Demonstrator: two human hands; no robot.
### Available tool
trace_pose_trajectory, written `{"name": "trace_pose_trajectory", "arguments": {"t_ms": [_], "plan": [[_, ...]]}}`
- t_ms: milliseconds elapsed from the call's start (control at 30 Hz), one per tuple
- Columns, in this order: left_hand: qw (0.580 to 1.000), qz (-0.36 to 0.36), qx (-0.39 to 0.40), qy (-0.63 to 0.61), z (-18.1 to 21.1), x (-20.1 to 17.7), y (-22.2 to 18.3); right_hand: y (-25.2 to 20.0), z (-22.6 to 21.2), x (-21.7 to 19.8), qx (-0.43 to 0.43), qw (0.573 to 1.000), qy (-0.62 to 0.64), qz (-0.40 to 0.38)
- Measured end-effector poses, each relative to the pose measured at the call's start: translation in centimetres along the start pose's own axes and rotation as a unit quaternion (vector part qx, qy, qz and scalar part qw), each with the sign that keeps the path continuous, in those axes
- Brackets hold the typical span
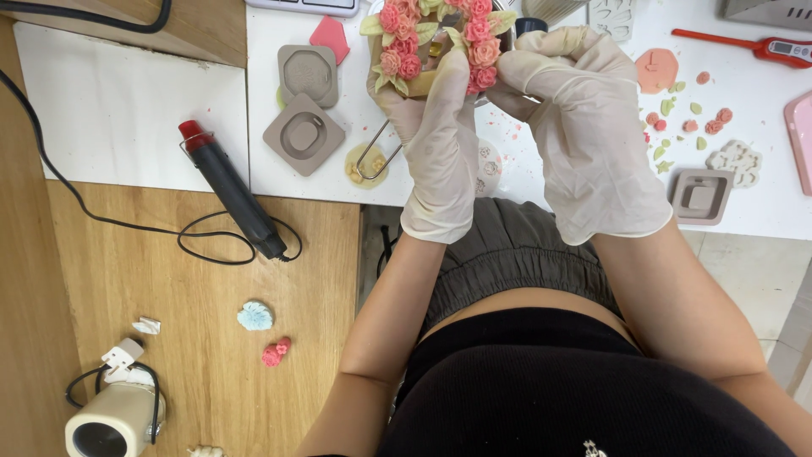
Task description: Assemble and place decorative wax flowers onto a candle base.
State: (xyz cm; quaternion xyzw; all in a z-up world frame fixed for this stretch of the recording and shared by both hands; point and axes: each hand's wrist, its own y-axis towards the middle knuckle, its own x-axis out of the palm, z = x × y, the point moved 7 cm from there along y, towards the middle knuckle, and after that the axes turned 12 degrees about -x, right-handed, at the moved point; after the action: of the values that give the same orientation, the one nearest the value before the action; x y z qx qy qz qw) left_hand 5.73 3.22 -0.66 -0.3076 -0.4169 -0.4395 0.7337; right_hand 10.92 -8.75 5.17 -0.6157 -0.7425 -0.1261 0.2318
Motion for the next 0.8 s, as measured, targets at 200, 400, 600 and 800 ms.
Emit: {"name": "trace_pose_trajectory", "arguments": {"t_ms": [200,400,600,800], "plan": [[1.000,0.007,-0.006,0.006,-0.2,-0.1,0.1,-0.2,-0.1,-0.3,-0.008,1.000,-0.027,0.009],[0.999,0.006,-0.033,-0.004,-1.0,-0.4,0.0,-0.5,-0.5,-0.4,-0.005,0.999,-0.050,0.001],[0.986,0.012,-0.135,-0.095,-2.3,-1.6,0.4,-1.4,-1.2,-1.1,0.027,0.995,-0.095,0.002],[0.892,-0.029,-0.304,-0.334,-3.2,-0.5,0.1,-3.6,-2.6,-4.8,0.012,0.998,-0.067,0.009]]}}
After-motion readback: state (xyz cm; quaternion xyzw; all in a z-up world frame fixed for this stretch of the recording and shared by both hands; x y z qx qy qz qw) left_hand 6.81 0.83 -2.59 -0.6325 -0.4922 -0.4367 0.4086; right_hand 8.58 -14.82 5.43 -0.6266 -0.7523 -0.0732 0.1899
